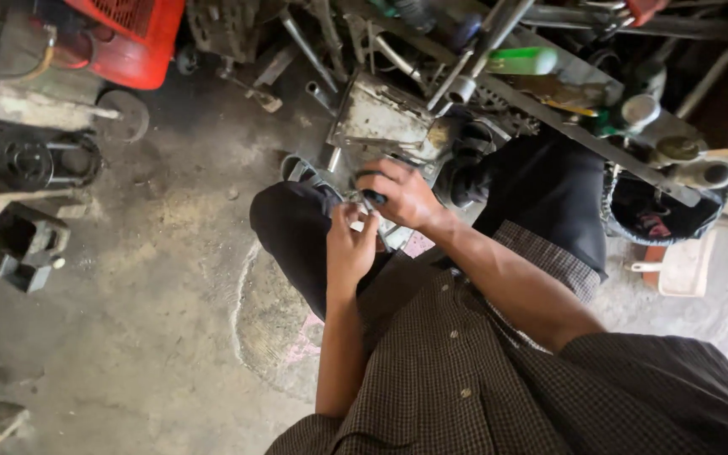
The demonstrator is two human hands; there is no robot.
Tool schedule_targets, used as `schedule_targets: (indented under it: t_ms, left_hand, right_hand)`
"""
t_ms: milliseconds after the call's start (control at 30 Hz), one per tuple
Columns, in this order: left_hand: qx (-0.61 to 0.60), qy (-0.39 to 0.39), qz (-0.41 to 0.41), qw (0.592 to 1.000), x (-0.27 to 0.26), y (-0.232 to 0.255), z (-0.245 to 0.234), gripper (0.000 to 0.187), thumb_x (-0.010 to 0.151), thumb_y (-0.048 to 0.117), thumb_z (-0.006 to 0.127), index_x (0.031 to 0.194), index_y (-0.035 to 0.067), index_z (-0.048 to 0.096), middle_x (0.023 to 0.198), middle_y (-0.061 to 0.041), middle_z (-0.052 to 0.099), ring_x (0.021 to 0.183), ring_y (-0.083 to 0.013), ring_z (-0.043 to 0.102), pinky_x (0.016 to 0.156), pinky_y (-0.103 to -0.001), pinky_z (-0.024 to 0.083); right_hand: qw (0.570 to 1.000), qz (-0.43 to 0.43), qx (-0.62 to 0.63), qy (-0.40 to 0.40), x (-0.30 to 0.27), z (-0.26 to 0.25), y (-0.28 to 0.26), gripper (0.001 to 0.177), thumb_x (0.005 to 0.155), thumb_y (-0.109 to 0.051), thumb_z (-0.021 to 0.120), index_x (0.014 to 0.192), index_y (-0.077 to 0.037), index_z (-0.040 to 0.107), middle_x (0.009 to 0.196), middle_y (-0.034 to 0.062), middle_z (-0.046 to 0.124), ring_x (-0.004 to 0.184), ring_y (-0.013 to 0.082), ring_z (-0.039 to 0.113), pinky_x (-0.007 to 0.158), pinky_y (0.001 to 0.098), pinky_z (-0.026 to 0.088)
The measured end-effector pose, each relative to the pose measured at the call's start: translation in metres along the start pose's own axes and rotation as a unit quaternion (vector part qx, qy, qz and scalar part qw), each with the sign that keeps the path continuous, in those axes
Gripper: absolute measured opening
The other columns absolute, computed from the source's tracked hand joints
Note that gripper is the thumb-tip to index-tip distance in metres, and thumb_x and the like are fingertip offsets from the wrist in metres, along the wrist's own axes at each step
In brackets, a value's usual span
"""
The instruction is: The person sits on the floor and wipes a long metal rod with a dark cloth. They repeatedly wipe the rod, then place it on a metal stand and pick up a smaller metal piece to wipe as well.
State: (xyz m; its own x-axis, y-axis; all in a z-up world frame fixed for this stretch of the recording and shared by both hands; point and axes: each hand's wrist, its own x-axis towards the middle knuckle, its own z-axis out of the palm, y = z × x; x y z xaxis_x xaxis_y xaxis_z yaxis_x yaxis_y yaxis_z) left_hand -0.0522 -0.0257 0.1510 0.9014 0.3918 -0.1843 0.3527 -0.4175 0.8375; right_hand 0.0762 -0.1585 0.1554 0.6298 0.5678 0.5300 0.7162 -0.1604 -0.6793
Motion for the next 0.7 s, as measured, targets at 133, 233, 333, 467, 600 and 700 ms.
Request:
schedule_targets:
  t_ms: [133, 233, 333, 467, 600, 700]
  left_hand:
    - [-0.117, -0.021, -0.040, 0.992, 0.008, 0.009, 0.012, 0.029, 0.099, 0.019, 0.068, 0.120, 0.001, 0.060, 0.097, -0.011, 0.070, 0.079, -0.0189, 0.071, 0.066, -0.033, 0.059]
    - [-0.203, -0.043, -0.062, 0.976, 0.018, -0.014, 0.023, 0.029, 0.099, 0.012, 0.063, 0.124, 0.000, 0.056, 0.100, -0.008, 0.068, 0.078, -0.0155, 0.071, 0.063, -0.029, 0.060]
    - [-0.205, -0.061, -0.026, 0.977, 0.025, -0.049, 0.037, 0.026, 0.101, 0.008, 0.062, 0.125, 0.000, 0.056, 0.099, -0.008, 0.070, 0.081, -0.0153, 0.074, 0.067, -0.027, 0.059]
    - [-0.146, -0.059, -0.026, 0.987, 0.023, -0.058, 0.038, 0.022, 0.102, 0.006, 0.063, 0.123, -0.002, 0.059, 0.096, -0.008, 0.071, 0.082, -0.0153, 0.075, 0.068, -0.028, 0.060]
    - [-0.196, -0.033, -0.060, 0.978, 0.025, -0.054, 0.039, 0.021, 0.102, 0.007, 0.059, 0.121, -0.001, 0.058, 0.091, -0.004, 0.066, 0.076, -0.0122, 0.071, 0.067, -0.029, 0.058]
    - [-0.190, 0.036, -0.054, 0.980, 0.021, -0.073, 0.051, 0.019, 0.103, 0.009, 0.055, 0.117, -0.002, 0.059, 0.082, -0.006, 0.058, 0.068, -0.0142, 0.057, 0.062, -0.032, 0.049]
  right_hand:
    - [0.999, -0.029, -0.020, -0.031, 0.002, 0.005, 0.018, 0.047, 0.067, -0.007, 0.082, 0.110, -0.013, 0.064, 0.115, 0.0071, 0.068, 0.104, 0.0335, 0.069, 0.072, 0.0393, 0.059]
    - [0.999, -0.034, 0.010, -0.035, -0.005, 0.017, 0.042, 0.047, 0.074, -0.007, 0.084, 0.115, -0.013, 0.062, 0.115, 0.0064, 0.066, 0.107, 0.0343, 0.068, 0.077, 0.0415, 0.060]
    - [0.996, 0.058, 0.056, -0.049, -0.021, 0.026, 0.059, 0.043, 0.083, -0.010, 0.084, 0.118, -0.014, 0.060, 0.114, 0.0067, 0.066, 0.105, 0.0313, 0.068, 0.082, 0.0427, 0.060]
    - [0.941, 0.250, 0.229, -0.004, -0.034, 0.031, 0.069, 0.061, 0.075, -0.005, 0.079, 0.127, -0.012, 0.050, 0.114, 0.0128, 0.062, 0.102, 0.0264, 0.065, 0.086, 0.0418, 0.056]
    - [0.749, 0.449, 0.485, -0.040, -0.034, 0.029, 0.065, 0.049, 0.087, -0.014, 0.050, 0.136, -0.017, 0.046, 0.111, 0.0125, 0.059, 0.087, 0.0264, 0.059, 0.072, 0.0387, 0.052]
    - [0.751, 0.447, 0.478, -0.091, -0.020, 0.027, 0.047, 0.043, 0.091, -0.017, 0.045, 0.134, -0.015, 0.044, 0.119, 0.0116, 0.052, 0.104, 0.0281, 0.053, 0.086, 0.0425, 0.047]
